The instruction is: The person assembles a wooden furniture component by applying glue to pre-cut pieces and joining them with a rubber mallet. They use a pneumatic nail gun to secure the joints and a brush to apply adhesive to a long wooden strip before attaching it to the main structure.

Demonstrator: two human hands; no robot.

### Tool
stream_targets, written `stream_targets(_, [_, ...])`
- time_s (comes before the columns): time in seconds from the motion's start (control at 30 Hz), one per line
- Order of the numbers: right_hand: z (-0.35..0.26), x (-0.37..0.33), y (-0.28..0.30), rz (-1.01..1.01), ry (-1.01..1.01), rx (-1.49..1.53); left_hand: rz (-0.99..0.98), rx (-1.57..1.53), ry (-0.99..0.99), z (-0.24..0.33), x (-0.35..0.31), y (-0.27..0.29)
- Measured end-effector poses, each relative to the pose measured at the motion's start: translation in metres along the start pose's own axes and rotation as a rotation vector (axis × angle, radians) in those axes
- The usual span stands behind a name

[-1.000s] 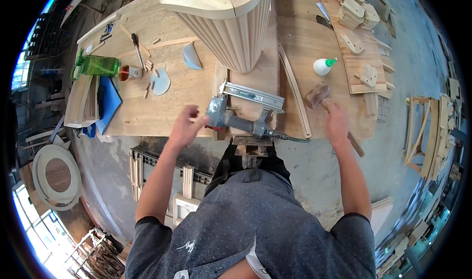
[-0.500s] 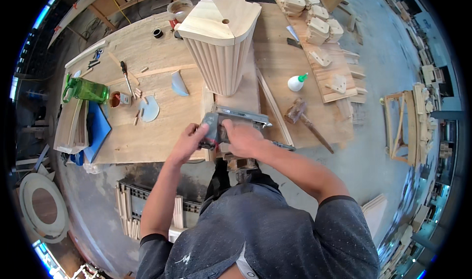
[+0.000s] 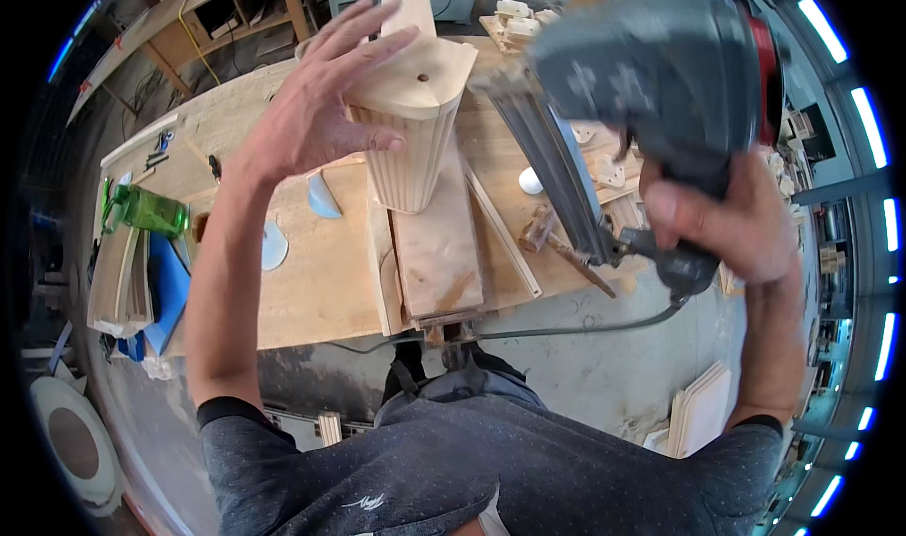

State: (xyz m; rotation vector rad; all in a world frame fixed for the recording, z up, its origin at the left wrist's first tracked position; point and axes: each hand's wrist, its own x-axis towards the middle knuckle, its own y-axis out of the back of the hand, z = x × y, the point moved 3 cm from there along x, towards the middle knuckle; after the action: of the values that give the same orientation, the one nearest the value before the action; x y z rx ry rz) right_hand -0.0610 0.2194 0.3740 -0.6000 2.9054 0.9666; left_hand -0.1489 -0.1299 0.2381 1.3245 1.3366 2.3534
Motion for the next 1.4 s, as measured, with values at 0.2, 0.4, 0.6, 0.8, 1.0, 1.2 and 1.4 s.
stream_targets(0.2, [-0.057, 0.046, -0.013, -0.018, 0.031, -0.301, -0.160, -0.061, -0.021, 0.005, 0.025, -0.006])
stream_targets(0.4, [-0.081, 0.081, -0.028, -0.089, -0.088, -0.568, -0.200, -0.028, -0.049, 0.010, 0.016, -0.008])
stream_targets(0.6, [-0.085, 0.091, -0.026, -0.072, -0.123, -0.592, -0.183, -0.075, -0.096, 0.008, 0.019, -0.008])
stream_targets(0.8, [-0.100, 0.097, -0.036, -0.122, -0.101, -0.648, -0.193, -0.067, -0.107, 0.007, 0.019, -0.010])
stream_targets(1.0, [-0.101, 0.102, -0.031, -0.144, -0.099, -0.843, -0.201, -0.038, -0.113, 0.009, 0.018, -0.008])
stream_targets(1.2, [-0.090, 0.099, -0.028, -0.089, -0.007, -0.923, -0.294, 0.057, -0.100, 0.012, 0.022, -0.003])
stream_targets(1.4, [-0.096, 0.097, -0.030, -0.089, 0.004, -0.951, -0.415, 0.117, -0.071, 0.016, 0.026, 0.000])
